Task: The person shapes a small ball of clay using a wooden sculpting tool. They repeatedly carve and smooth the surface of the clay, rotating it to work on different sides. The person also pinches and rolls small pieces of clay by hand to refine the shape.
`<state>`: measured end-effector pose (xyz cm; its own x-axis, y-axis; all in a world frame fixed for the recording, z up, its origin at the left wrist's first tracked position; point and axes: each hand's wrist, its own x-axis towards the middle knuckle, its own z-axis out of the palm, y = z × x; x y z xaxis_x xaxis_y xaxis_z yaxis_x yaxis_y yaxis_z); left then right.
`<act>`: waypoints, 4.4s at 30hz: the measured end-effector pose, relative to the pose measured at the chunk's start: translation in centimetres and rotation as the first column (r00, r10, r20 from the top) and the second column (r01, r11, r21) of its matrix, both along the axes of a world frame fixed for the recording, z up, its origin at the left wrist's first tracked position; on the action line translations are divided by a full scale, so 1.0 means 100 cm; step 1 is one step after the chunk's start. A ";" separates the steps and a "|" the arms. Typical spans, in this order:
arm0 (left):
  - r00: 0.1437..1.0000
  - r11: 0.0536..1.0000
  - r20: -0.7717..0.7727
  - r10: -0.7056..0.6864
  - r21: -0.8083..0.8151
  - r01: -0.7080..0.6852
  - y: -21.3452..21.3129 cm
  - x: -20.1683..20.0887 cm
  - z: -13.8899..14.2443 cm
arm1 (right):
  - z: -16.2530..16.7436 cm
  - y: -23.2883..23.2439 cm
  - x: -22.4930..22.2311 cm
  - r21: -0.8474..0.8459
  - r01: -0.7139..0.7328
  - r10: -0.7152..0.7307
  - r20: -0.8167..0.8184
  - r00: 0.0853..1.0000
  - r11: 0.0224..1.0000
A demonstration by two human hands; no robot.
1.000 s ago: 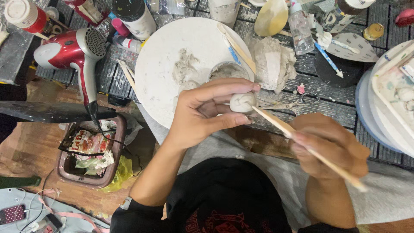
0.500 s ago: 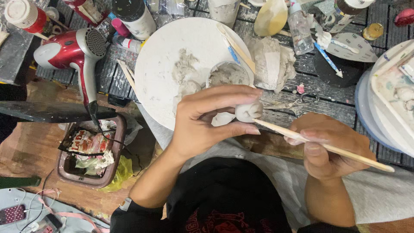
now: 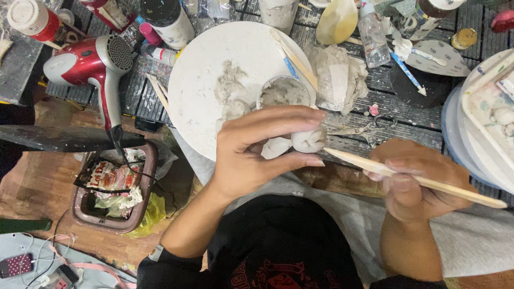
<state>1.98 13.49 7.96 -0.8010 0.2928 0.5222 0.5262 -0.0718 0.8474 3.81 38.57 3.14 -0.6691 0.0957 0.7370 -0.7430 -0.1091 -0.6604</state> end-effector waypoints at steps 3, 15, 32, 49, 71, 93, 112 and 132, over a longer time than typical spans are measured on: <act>0.997 0.997 -0.052 0.054 -0.044 -0.056 0.000 0.002 0.003 | -0.001 -0.002 0.005 -0.073 0.001 0.004 0.071 0.997 0.997; 0.983 0.989 -0.143 0.112 -0.081 -0.125 0.003 0.006 0.007 | -0.008 -0.003 0.004 -0.001 -0.003 0.003 -0.012 1.000 1.000; 0.996 0.998 -0.089 0.021 -0.057 -0.026 0.000 0.008 0.004 | -0.017 0.017 0.005 -0.215 0.023 0.000 0.107 0.994 0.976; 0.400 0.521 0.351 -0.847 0.699 0.490 -0.030 -0.036 -0.024 | -0.014 0.022 0.006 -0.232 -0.023 0.085 0.258 0.963 0.972; 0.375 0.468 0.293 -0.880 0.673 0.572 -0.031 -0.040 -0.027 | -0.014 0.026 0.016 -0.128 -0.173 0.190 0.134 0.973 0.977; 0.337 0.413 0.290 -0.896 0.824 0.389 -0.023 -0.031 -0.040 | -0.016 0.017 0.021 -0.223 -0.165 0.198 0.139 0.970 0.961; 0.562 0.623 0.337 -0.755 0.637 0.455 -0.019 -0.018 -0.026 | -0.024 0.018 0.050 -0.055 0.015 -0.011 0.076 0.997 0.998; 0.685 0.694 0.290 -0.668 0.573 0.435 -0.018 -0.010 -0.022 | 0.038 -0.008 0.030 0.380 0.062 0.059 -0.298 0.953 0.923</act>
<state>1.00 11.66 5.74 -0.7267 0.5991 0.3361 -0.1657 -0.6277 0.7606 6.82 37.72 6.93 -0.4125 -0.2310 0.8812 -0.9109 0.1069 -0.3985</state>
